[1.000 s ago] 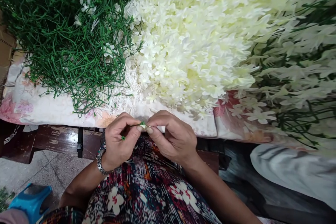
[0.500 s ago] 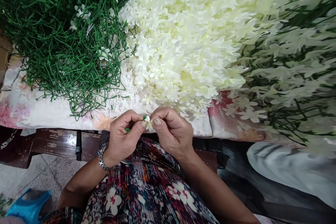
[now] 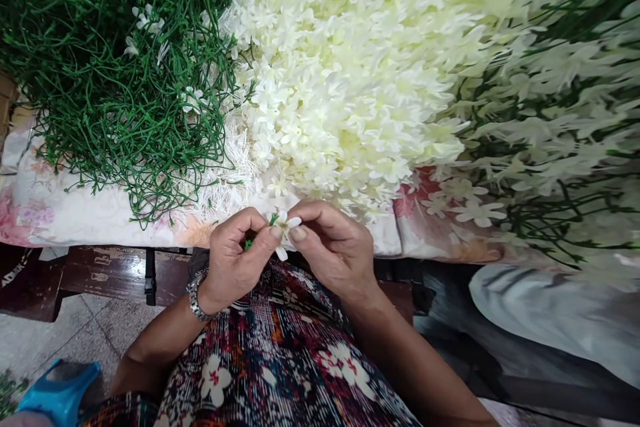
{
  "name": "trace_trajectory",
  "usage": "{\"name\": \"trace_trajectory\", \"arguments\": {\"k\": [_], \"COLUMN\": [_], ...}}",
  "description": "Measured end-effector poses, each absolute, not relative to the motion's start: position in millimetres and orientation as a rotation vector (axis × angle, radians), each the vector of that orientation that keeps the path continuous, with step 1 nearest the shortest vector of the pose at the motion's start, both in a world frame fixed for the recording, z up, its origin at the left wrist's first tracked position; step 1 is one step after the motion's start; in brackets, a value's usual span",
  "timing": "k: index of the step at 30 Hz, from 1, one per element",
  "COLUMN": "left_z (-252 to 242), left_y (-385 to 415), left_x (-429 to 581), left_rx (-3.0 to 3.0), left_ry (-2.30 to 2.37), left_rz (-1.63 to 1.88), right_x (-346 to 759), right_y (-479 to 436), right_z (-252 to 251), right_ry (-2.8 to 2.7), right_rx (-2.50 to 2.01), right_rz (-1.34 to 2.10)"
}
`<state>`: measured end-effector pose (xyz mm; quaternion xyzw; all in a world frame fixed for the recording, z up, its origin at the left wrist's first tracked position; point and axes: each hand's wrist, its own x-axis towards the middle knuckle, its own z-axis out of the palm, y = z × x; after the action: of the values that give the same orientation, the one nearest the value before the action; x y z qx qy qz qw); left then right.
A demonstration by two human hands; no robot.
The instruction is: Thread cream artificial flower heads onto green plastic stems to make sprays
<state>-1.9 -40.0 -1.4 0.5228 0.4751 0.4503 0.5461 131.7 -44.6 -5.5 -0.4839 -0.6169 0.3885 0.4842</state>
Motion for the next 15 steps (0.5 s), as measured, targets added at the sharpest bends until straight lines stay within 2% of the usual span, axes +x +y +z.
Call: {"name": "trace_trajectory", "arguments": {"k": [3, 9, 15], "left_z": [-2.8, -11.0, -12.2], "left_y": [-38.2, -39.2, -42.8], "left_x": [-3.4, -11.1, -16.5], "left_rx": [1.12, 0.836, 0.853], "left_ry": [1.068, 0.988, 1.069], "left_rz": [1.055, 1.048, 1.089], "right_x": [132.4, 133.5, 138.0], "right_y": [-41.8, -27.3, -22.8], "right_z": [-4.7, -10.8, -10.2], "right_ry": [-1.54, -1.811, -1.978], "right_rx": [-1.261, -1.357, -1.437], "right_rz": [0.732, 0.042, -0.115]}}
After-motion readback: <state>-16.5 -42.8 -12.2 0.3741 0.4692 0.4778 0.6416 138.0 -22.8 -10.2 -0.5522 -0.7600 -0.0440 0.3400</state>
